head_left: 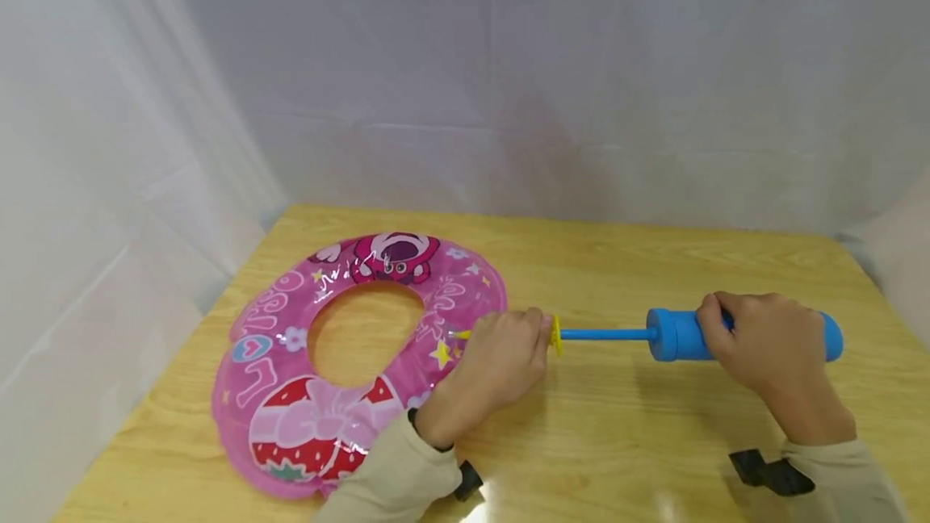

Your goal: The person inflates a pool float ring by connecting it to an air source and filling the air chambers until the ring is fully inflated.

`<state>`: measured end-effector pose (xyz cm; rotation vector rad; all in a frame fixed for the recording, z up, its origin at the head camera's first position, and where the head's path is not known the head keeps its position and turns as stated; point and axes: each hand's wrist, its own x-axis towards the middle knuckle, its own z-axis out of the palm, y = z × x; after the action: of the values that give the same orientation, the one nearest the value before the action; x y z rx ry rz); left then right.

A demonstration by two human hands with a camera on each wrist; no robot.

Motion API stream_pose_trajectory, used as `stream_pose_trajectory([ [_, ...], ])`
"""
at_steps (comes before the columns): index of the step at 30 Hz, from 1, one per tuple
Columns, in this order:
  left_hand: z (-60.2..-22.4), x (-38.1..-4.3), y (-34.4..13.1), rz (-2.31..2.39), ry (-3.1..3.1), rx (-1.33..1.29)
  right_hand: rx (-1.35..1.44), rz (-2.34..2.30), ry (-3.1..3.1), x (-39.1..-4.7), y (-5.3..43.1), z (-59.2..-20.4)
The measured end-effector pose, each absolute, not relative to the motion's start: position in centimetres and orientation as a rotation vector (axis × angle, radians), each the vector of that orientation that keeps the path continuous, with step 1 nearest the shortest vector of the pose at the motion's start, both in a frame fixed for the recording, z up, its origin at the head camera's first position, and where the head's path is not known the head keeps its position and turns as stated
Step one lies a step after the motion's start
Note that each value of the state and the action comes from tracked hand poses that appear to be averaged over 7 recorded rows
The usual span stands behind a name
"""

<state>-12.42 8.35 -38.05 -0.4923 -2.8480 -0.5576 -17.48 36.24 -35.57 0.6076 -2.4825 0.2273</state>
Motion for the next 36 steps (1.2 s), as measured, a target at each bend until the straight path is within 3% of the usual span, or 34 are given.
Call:
stream_pose_trajectory([
  [36,-37.8,-12.5,8.4,-0.578,-2.840,-0.452,0.512,0.164,-2.626,-18.1,39.9,-34.5],
])
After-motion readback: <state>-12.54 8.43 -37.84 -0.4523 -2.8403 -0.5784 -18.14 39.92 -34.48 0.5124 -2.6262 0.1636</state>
